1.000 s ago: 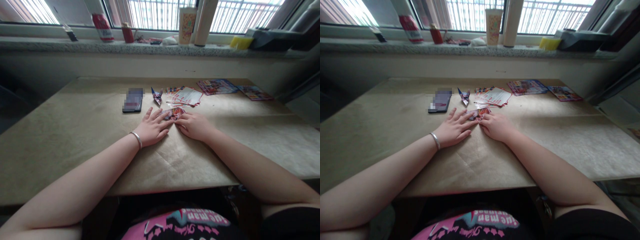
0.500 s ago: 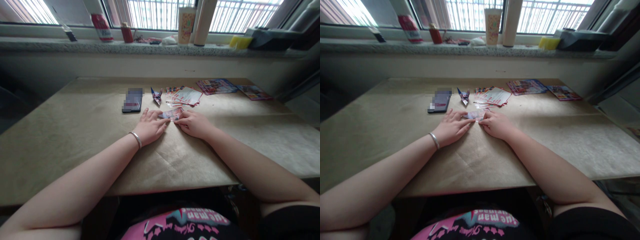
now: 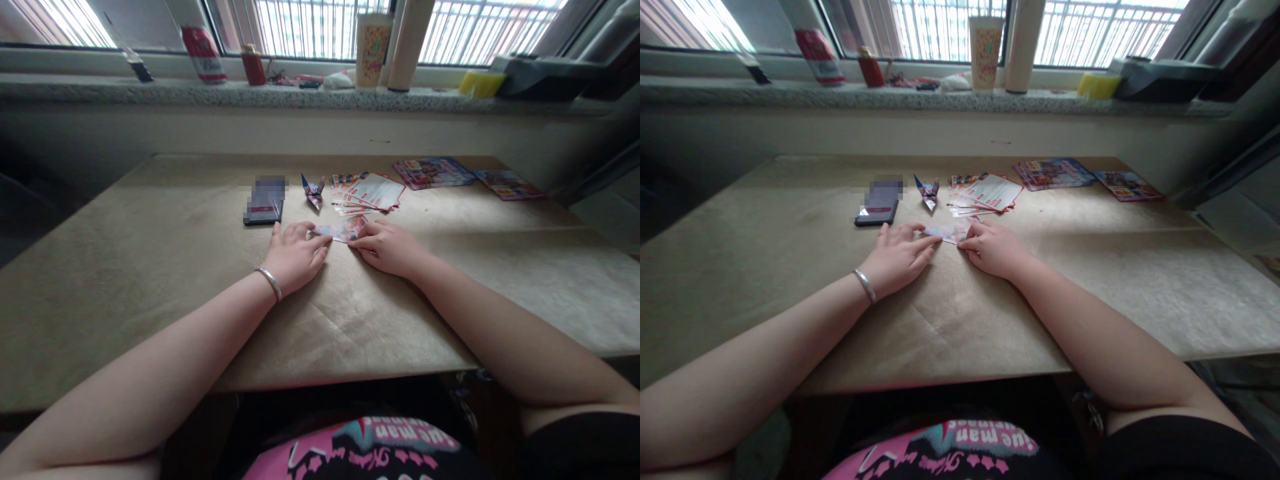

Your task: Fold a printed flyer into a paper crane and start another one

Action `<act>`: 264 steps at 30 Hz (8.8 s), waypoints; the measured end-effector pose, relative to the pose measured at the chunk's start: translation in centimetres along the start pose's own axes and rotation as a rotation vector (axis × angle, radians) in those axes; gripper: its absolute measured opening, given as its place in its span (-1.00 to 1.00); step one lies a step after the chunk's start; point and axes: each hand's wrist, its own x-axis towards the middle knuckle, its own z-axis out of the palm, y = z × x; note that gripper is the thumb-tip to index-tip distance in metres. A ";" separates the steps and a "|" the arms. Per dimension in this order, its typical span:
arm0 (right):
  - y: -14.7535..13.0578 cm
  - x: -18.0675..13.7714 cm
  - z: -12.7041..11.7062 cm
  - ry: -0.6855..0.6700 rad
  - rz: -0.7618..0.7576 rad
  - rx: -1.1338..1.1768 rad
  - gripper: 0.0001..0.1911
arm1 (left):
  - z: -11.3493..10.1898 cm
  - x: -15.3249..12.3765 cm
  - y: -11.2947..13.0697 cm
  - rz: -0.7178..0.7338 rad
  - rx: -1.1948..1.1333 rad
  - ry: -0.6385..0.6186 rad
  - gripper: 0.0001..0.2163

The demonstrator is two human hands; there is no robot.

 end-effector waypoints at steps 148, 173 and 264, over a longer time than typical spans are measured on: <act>-0.7 0.1 -0.5 0.222 0.069 0.027 -0.84 | 0.4 1.4 -0.9 0.327 0.163 0.580 -0.90; -2.8 0.4 -0.5 0.229 0.048 0.073 -0.87 | 0.3 1.4 0.1 0.418 0.089 0.585 -0.90; 3.6 -1.0 0.8 0.074 0.266 0.173 -0.73 | 0.8 1.9 -2.7 0.161 -0.172 -0.061 -0.36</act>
